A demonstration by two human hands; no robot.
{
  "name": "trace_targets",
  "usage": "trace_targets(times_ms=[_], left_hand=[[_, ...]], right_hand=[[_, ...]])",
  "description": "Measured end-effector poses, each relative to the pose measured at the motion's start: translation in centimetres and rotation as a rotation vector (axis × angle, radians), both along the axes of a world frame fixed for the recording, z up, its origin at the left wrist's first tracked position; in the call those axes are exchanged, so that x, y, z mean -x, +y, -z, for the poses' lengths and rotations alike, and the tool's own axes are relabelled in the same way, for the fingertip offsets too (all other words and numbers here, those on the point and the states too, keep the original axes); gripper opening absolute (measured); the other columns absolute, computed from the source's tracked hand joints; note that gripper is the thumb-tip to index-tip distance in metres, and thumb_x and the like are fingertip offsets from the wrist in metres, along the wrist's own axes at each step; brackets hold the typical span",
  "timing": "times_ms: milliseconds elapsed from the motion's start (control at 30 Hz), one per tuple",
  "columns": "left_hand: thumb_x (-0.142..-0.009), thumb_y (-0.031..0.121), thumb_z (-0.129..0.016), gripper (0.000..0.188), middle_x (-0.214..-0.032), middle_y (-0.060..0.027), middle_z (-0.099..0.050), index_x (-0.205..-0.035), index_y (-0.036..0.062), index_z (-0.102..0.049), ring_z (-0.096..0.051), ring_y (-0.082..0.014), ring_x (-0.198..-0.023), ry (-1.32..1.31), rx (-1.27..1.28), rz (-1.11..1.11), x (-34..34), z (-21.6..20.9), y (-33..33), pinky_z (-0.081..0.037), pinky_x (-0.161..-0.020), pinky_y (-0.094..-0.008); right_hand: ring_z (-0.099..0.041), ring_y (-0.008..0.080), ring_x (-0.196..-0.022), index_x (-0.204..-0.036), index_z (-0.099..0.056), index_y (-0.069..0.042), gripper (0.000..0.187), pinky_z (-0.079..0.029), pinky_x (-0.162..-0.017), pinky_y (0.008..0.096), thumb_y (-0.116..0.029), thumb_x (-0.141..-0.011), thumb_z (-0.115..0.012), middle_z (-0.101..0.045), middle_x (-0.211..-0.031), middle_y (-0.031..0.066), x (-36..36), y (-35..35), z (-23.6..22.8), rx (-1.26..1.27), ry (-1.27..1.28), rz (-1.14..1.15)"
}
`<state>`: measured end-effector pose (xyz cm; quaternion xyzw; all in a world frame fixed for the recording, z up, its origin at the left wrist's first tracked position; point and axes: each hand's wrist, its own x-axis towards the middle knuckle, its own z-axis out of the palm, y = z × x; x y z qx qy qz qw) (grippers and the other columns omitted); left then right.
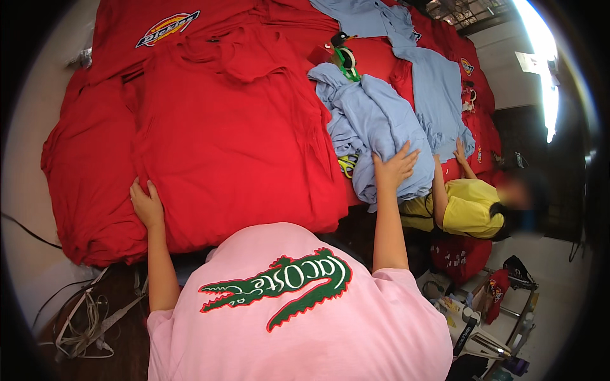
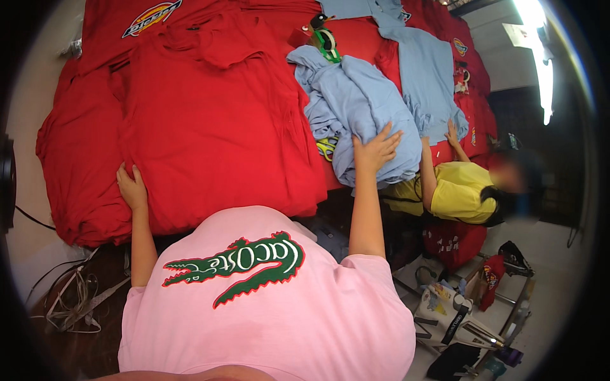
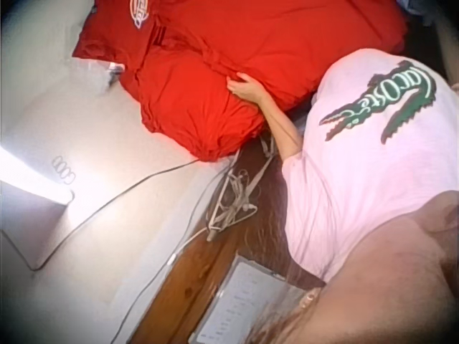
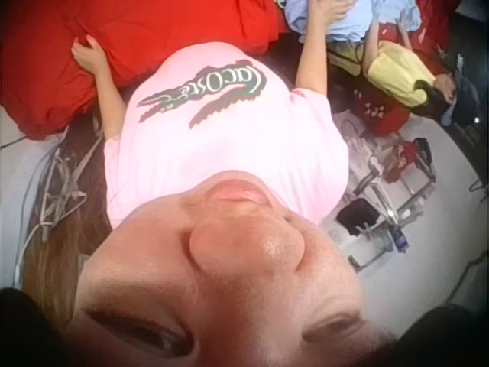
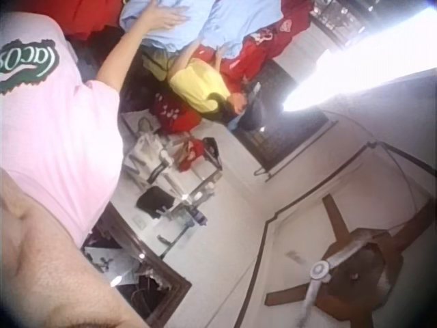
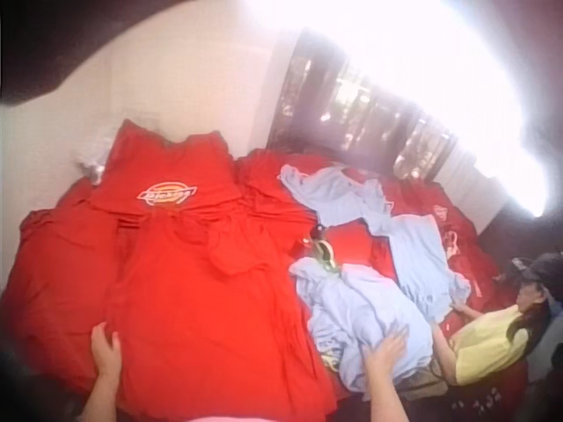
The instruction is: The person trims threads from red t-shirts using shears and organizes them into stacks before moving on to blue t-shirts.
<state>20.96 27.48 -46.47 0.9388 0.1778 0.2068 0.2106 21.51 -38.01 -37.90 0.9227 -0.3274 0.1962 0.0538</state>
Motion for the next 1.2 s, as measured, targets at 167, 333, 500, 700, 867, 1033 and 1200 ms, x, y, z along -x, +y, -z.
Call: trace_targets(times_ms=[167,333,500,700,867,1033,1200], left_hand=[[-0.103,0.028,-0.061,0.048,-0.137,-0.0236,-0.062,-0.139,-0.0023,-0.058,-0.058,-0.0431,-0.127,0.013,0.065,0.028,-1.1,0.4,-0.3,-0.044,-0.110,-0.0518],[-0.099,0.029,-0.067,0.058,-0.145,-0.0250,-0.058,-0.145,-0.0020,-0.054,-0.053,-0.0427,-0.136,0.085,0.084,-0.137,0.6,1.3,0.2,-0.036,-0.119,-0.0538],[-0.091,0.025,-0.076,0.063,-0.159,-0.0217,-0.043,-0.148,0.0089,-0.054,-0.043,-0.0409,-0.146,-0.009,-0.042,-0.179,-0.2,-2.1,-8.7,-0.035,-0.120,-0.0528],[-0.104,0.022,-0.066,0.043,-0.147,-0.0137,-0.058,-0.143,0.0080,-0.058,-0.053,-0.0292,-0.139,-0.130,0.751,0.375,1.2,-6.2,-19.4,-0.044,-0.113,-0.0409],[-0.113,0.051,-0.042,0.056,-0.146,-0.0156,-0.060,-0.145,0.0061,-0.054,-0.056,-0.0261,-0.136,0.124,1.614,0.537,0.9,-9.6,-24.6,-0.044,-0.112,-0.0394],[-0.106,0.073,-0.032,0.085,-0.154,-0.0156,-0.055,-0.157,0.0053,-0.040,-0.053,-0.0321,-0.141,0.225,1.958,0.367,2.0,-9.8,-23.1,-0.040,-0.119,-0.0467],[-0.091,0.022,-0.081,0.078,-0.156,-0.0092,-0.052,-0.156,0.0018,-0.042,-0.050,-0.0253,-0.143,0.216,1.539,0.100,2.5,-5.6,-25.9,-0.044,-0.117,-0.0407]], right_hand=[[-0.040,0.0412,-0.149,-0.154,-0.053,-0.012,0.087,-0.036,-0.114,0.0615,-0.049,-0.082,-0.084,-0.045,-0.160,0.0258,1.0,-8.7,-0.5,-0.276,-0.069,-0.253],[-0.061,0.0441,-0.122,-0.140,-0.066,-0.007,0.061,-0.049,-0.101,0.0532,-0.045,-0.092,-0.075,-0.066,-0.136,0.0240,-1.6,-8.8,-3.0,-0.013,0.098,-0.503],[-0.070,0.0418,-0.091,-0.106,-0.074,0.004,0.036,-0.055,-0.080,0.0489,-0.030,-0.105,-0.061,-0.074,-0.102,0.0263,-5.0,-20.2,-4.8,-0.275,-0.373,-0.034],[-0.055,0.0322,-0.139,-0.153,-0.047,0.000,0.047,-0.044,-0.117,0.0519,-0.023,-0.112,-0.048,-0.056,-0.149,0.0160,-4.9,-2.8,-25.1,-1.552,-0.982,-1.047],[-0.070,0.0185,-0.107,-0.136,-0.064,0.004,0.036,-0.057,-0.094,0.0354,-0.012,-0.103,-0.063,-0.074,-0.118,0.0098,-3.0,2.2,-17.0,-2.049,-0.067,-1.430],[-0.071,0.0221,-0.096,-0.121,-0.072,-0.002,0.029,-0.056,-0.085,0.0338,-0.004,-0.092,-0.067,-0.074,-0.107,0.0127,1.2,5.0,-5.3,-1.254,0.277,-1.115],[-0.065,0.0377,-0.108,-0.120,-0.068,-0.005,0.037,-0.056,-0.088,0.0466,-0.003,-0.083,-0.068,-0.065,-0.113,0.0190,3.0,2.6,4.5,-0.468,0.037,-0.864]])
